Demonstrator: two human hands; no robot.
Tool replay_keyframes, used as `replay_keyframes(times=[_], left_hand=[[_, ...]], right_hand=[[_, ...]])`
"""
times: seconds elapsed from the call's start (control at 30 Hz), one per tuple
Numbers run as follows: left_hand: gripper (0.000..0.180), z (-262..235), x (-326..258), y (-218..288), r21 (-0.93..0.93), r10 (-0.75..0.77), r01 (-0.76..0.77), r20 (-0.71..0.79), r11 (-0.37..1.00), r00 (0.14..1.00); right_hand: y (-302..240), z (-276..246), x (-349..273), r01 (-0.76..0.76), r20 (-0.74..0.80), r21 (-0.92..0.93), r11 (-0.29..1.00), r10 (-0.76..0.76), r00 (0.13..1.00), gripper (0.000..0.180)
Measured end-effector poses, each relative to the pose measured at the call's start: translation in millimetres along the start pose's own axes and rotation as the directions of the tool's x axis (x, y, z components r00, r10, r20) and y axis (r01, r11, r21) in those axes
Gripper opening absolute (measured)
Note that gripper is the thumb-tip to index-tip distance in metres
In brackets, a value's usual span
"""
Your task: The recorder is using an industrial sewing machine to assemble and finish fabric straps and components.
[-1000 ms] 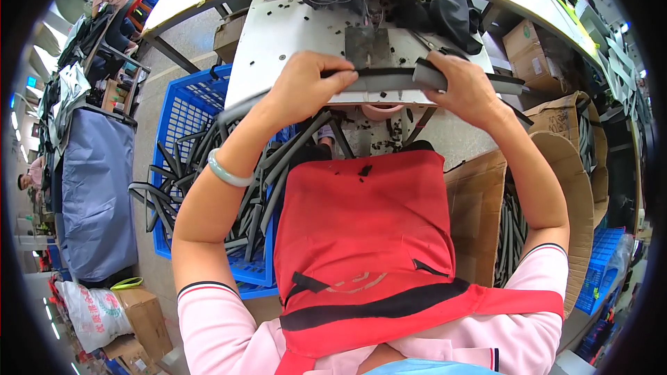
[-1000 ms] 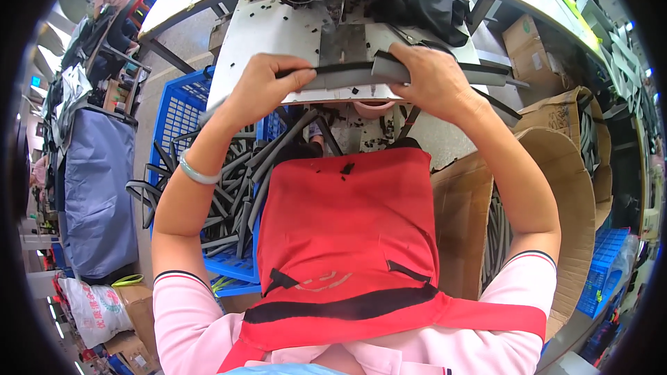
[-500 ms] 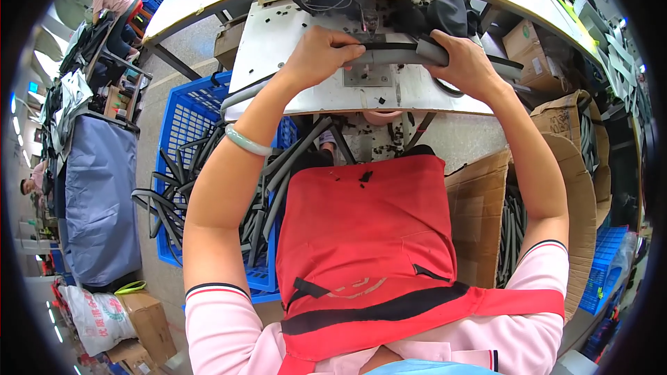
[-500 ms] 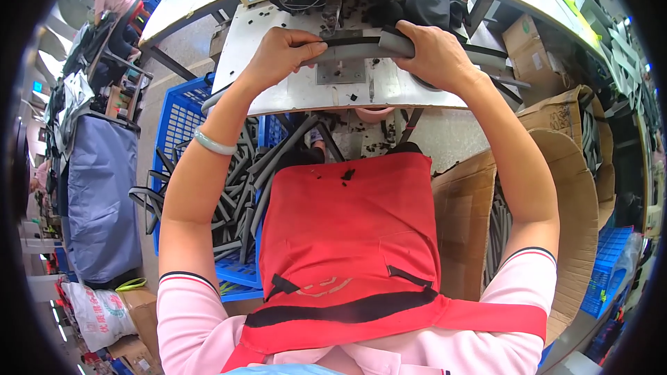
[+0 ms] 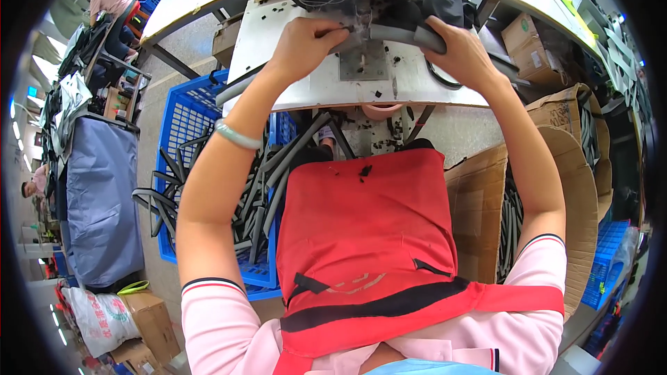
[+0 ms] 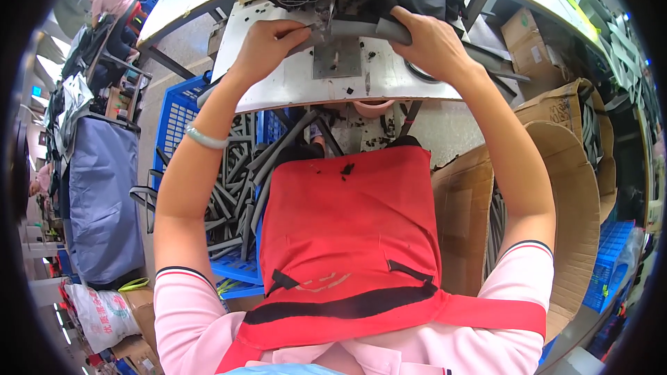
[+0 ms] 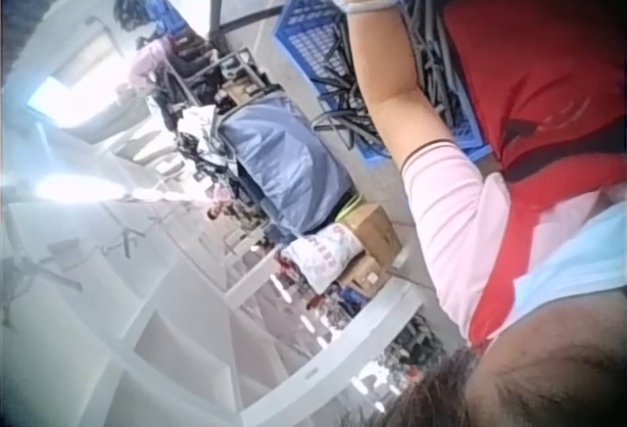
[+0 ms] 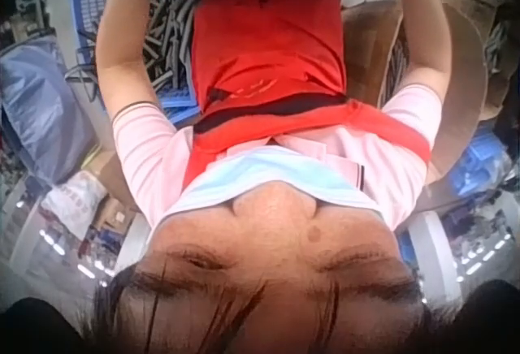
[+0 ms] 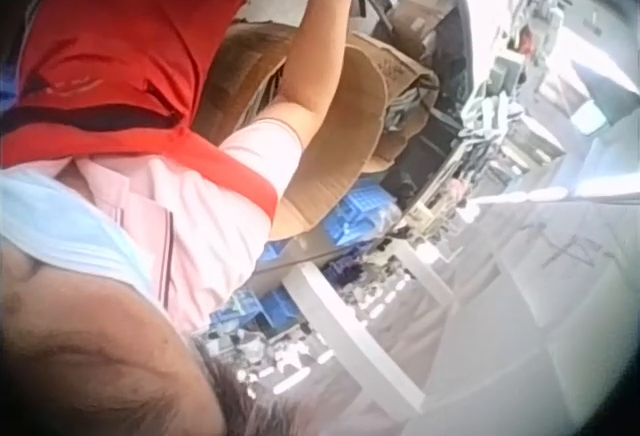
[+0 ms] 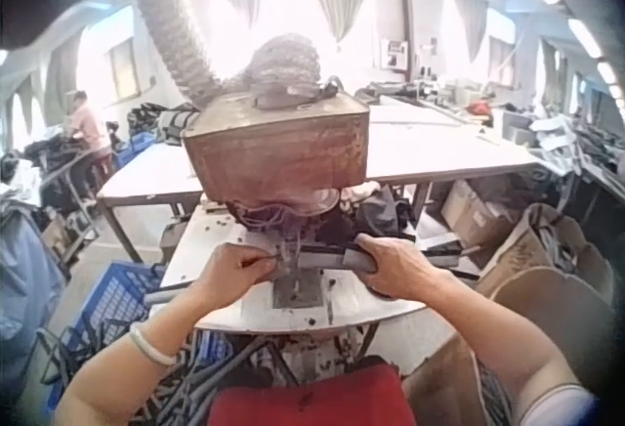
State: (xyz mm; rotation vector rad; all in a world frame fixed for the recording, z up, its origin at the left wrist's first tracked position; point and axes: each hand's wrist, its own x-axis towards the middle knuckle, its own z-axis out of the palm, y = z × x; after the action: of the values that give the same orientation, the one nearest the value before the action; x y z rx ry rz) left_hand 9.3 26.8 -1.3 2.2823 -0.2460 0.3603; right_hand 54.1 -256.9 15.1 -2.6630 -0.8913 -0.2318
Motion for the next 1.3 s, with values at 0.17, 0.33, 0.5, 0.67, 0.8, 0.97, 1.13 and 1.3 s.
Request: replay_keyframes(times=[0.17, 0.33, 0.5, 0.67, 0.8, 0.97, 1.13, 1.3], left_hand=[[0.021, 9, -37, 33, 0.085, 0.168, -0.202, 0.303, 0.976, 0.938], [0.025, 41, -43, 80, -0.154, 0.094, -0.047, 0.315, 0.987, 0.944], [0.028, 25, -54, 35, -0.242, -0.063, 0.199, 0.474, 0.950, 0.878], [0.033, -12, -82, 4, -0.286, -0.200, 0.563, 0.734, 0.775, 0.649], [0.028, -16, -66, 34, -0.259, -0.235, 0.439, 0.562, 0.860, 0.793], [0.025, -10, -37, 37, -0.145, -0.131, 0.178, 0.284, 0.973, 0.950], [0.026, -1, -18, 25, -0.135, -0.190, 0.223, 0.220, 0.965, 0.957], [0.028, -2, -5, 23, -0.083, -0.194, 0.219, 0.243, 0.972, 0.951]], right_hand=[[-98, 40, -66, 0.549, 0.152, -0.097, 0.830, -0.532, 0.833, 0.028], [-166, 105, -70, 0.621, -0.088, -0.304, 0.722, -0.670, 0.737, 0.026], [-120, 62, -59, 0.395, 0.086, 0.008, 0.919, -0.394, 0.915, 0.022], [-37, 4, -65, 0.151, 0.096, 0.125, 0.981, -0.164, 0.982, 0.037], [-19, -4, -62, 0.094, 0.036, 0.100, 0.991, -0.098, 0.995, 0.044], [-6, -9, -41, 0.051, -0.001, 0.076, 0.996, -0.051, 0.999, 0.041], [0, -8, -25, 0.058, -0.005, 0.056, 0.997, -0.058, 0.998, 0.040], [4, -7, -18, -0.003, -0.017, 0.117, 0.993, 0.005, 1.000, 0.045]])
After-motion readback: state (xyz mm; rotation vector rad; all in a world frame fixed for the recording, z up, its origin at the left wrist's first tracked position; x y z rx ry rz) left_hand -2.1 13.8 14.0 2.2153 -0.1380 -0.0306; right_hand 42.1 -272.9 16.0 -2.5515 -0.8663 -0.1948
